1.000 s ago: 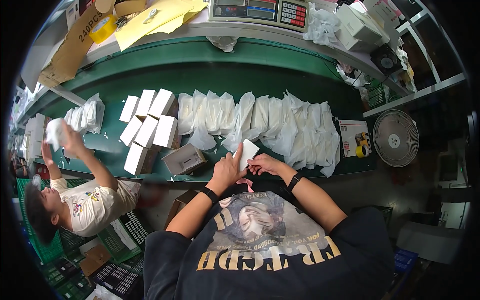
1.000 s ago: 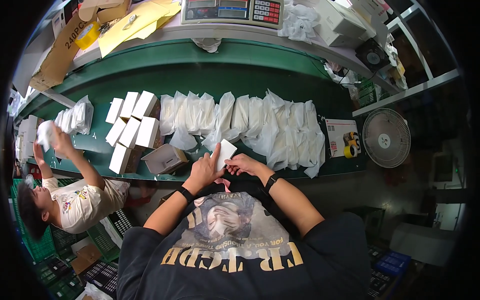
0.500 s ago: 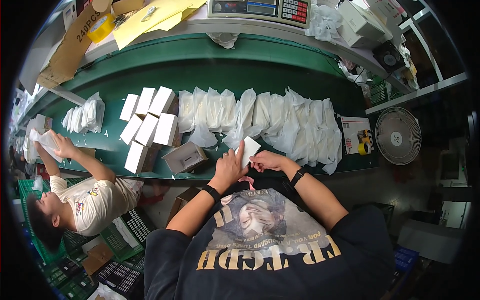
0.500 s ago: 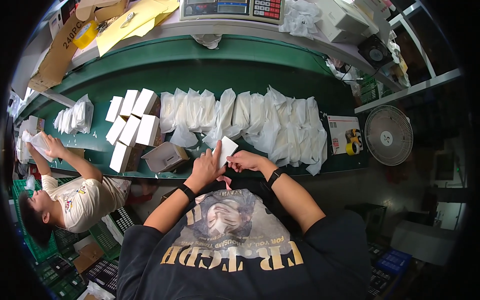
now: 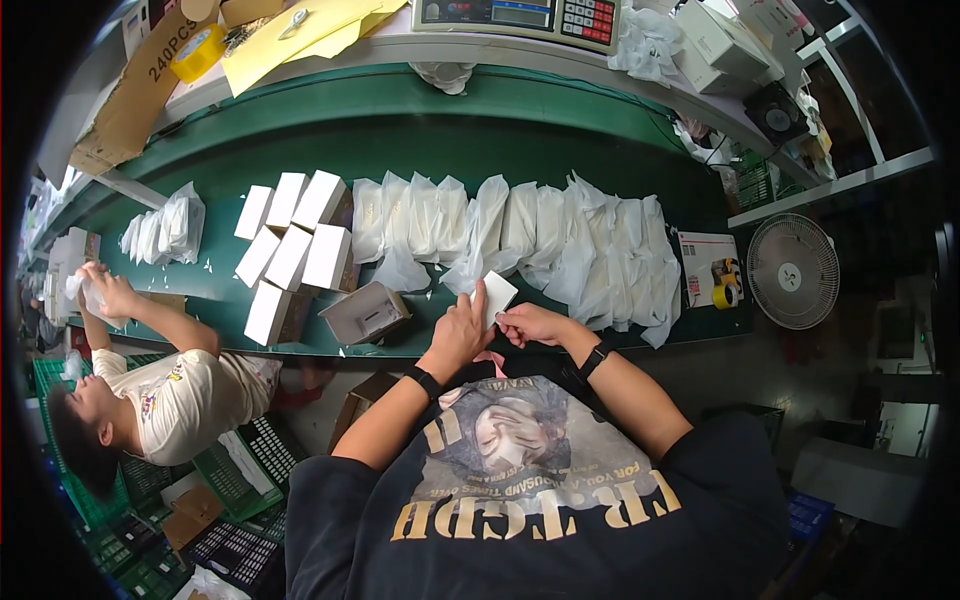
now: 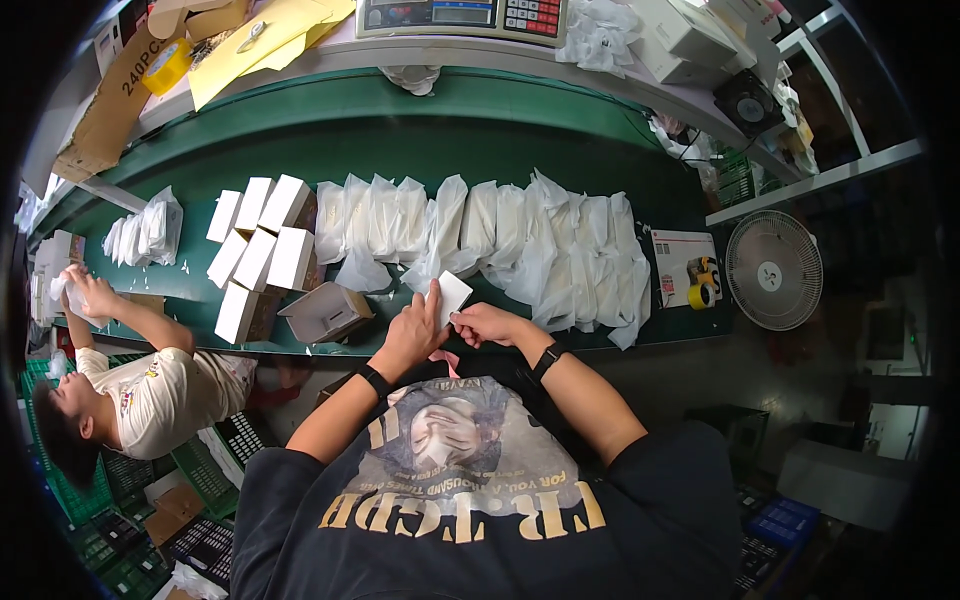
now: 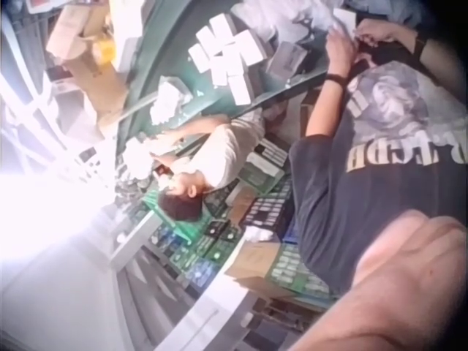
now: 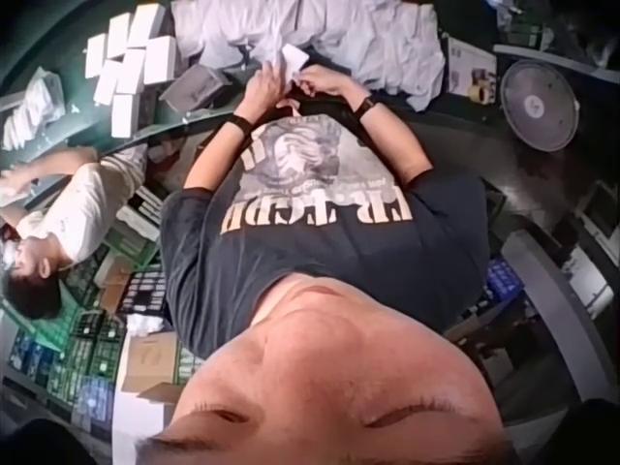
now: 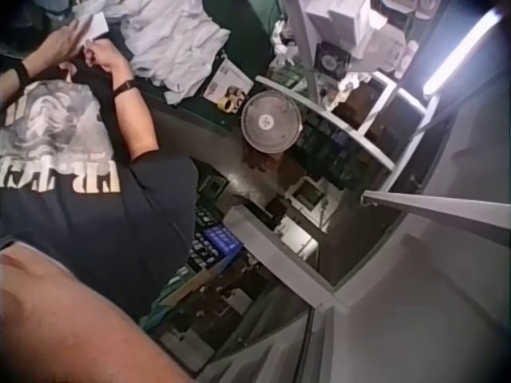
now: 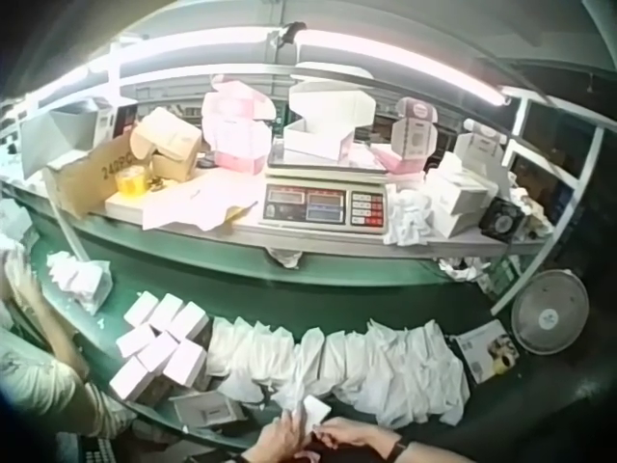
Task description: The person folds a white box, inserts a white packet and a cable, and closes the box before placing it into a larger cardboard box. This process is repeated with another white box and packet.
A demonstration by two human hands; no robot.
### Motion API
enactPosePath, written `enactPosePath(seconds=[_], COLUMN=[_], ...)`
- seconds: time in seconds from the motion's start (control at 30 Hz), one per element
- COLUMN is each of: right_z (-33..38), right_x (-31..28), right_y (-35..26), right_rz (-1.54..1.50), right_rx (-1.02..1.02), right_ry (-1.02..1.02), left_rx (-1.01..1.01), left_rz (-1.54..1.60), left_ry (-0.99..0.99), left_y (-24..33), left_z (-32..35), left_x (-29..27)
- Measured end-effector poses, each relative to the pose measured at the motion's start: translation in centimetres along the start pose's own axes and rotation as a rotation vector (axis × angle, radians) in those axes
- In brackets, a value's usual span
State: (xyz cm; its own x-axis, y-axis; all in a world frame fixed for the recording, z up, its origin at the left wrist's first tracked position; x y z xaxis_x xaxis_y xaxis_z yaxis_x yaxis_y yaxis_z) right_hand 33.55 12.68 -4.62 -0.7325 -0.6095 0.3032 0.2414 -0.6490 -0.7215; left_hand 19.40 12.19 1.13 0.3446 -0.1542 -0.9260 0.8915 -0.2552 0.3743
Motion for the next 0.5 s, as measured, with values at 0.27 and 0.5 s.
enactPosePath(seconds=[0.27, 0.5], right_z=[-0.16, 0.58], right_x=[-0.08, -0.04], right_y=[-0.43, 0.34], right_rz=[-0.007, -0.021], right_rx=[0.066, 0.062], right_ry=[-0.040, 0.044], left_rx=[-0.008, 0.005], left_rz=[-0.002, 0.014], left_ry=[0.015, 0.009], left_y=[-0.09, 0.27], left_z=[-0.05, 0.11], left_x=[-0.10, -0.06])
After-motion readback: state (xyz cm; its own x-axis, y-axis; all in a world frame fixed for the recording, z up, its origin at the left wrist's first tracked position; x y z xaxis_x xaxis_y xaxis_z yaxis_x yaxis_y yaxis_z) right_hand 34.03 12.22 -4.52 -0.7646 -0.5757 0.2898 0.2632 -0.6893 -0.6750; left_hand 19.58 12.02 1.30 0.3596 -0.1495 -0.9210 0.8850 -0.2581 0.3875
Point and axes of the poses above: each hand's wrist, its own z-axis away from the middle knuckle, its own x-axis out of the palm, y = z × x, the point moved 7 cm from there along -z, towards the middle knuckle, and after that the axes turned 6 degrees about -x, right-handed, at the moved point
